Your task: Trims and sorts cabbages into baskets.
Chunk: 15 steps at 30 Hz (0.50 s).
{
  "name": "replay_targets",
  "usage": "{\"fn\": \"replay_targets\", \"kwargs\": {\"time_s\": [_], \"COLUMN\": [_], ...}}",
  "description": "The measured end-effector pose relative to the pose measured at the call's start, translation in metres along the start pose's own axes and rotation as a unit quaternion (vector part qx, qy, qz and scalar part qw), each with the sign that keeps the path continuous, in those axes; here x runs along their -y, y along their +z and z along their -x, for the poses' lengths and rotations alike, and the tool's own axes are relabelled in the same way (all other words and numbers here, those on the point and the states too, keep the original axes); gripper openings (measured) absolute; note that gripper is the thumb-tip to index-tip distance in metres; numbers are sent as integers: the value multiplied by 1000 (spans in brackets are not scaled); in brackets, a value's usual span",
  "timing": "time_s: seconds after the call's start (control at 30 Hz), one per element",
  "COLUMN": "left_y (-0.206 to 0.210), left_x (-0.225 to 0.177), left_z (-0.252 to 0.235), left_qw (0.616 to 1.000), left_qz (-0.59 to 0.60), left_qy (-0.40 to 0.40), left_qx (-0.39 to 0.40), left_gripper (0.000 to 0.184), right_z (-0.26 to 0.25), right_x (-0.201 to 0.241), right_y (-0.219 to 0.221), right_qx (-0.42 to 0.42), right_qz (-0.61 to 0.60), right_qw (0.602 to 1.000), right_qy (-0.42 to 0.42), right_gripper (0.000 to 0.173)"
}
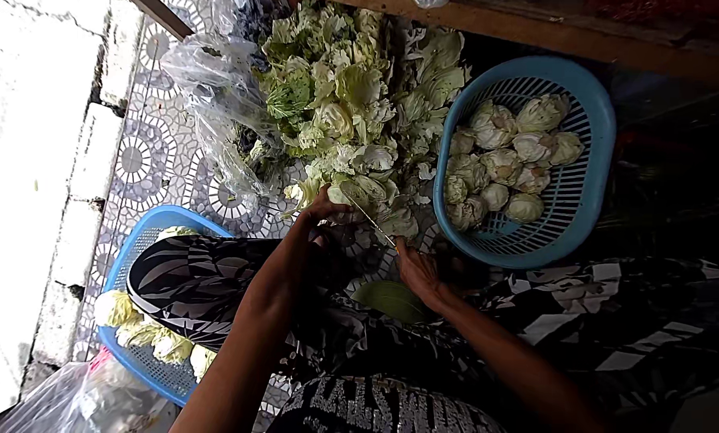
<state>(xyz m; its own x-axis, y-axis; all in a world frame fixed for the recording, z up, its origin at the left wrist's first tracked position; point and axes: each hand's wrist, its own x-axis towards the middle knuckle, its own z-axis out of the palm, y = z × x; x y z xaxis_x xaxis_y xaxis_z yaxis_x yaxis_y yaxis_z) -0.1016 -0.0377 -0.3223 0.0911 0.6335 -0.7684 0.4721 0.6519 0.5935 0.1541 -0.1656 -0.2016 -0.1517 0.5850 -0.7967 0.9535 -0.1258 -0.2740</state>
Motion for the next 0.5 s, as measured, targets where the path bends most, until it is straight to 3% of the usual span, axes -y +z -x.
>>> {"fn": "replay_targets", "kwargs": {"time_s": [0.5], "left_y": [-10], "left_x": [2], "left_z": [-9], "left_qw": [999], "left_qz": [20], "left_qy": [2], "left_qx": [49], "left_gripper": [122], "right_z": [-38], "right_x": [-6], "right_y": [6], "right_qx": [10], "right_qz": [11], "right_qw": [1000], "right_qy": [-20], "right_gripper": [39]}}
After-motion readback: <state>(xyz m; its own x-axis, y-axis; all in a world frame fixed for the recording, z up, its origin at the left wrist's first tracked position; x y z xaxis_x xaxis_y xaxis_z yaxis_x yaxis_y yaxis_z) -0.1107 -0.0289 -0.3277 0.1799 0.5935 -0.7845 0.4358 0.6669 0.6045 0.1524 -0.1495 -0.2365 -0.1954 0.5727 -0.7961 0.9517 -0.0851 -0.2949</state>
